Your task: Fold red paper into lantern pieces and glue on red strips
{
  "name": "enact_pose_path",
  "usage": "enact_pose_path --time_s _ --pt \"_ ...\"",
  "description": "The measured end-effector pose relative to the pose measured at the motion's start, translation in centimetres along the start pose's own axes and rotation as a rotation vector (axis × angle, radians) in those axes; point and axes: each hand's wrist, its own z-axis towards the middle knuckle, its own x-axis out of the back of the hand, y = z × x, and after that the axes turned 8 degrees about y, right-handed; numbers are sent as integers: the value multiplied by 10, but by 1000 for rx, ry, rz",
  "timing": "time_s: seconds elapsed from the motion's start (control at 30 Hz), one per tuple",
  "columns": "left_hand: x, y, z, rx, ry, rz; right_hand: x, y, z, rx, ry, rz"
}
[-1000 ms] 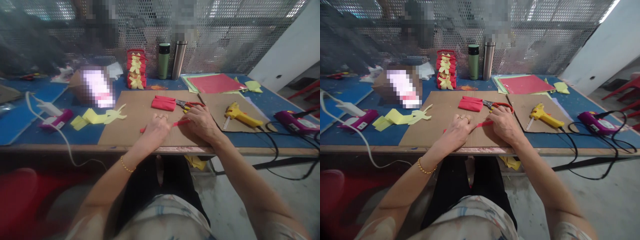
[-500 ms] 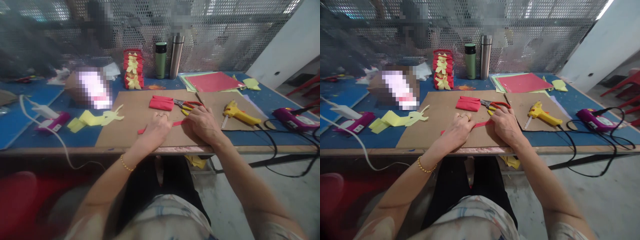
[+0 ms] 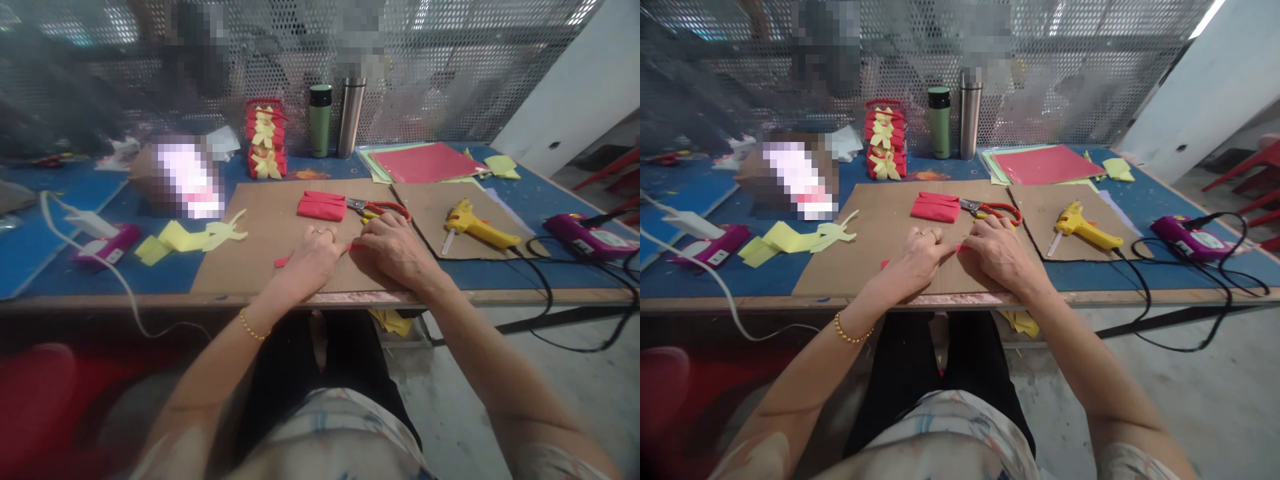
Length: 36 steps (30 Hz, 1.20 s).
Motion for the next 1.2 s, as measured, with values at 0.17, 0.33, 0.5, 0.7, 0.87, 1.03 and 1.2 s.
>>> enact_pose_path --time_s 0.17,0.33,0.5,0.7,0.87,1.03,1.2 --pt "10 -19 -15 125 78 -43 -1 4 -2 -9 2 -3" --pt "18 -33 -33 167 99 -48 -4 2 -1 -10 72 46" --pt "15 -29 -34 113 46 -62 -5 -12 8 57 68 147" --pt "7 -27 -37 96 91 -121 -6 -20 16 124 -2 223" --pt "5 -29 -40 60 119 -71 -9 -16 14 106 8 249" --pt "7 -29 -43 41 108 -27 -10 -10 11 37 34 205" --pt "9 -28 -42 68 88 -45 -6 -7 9 20 35 201"
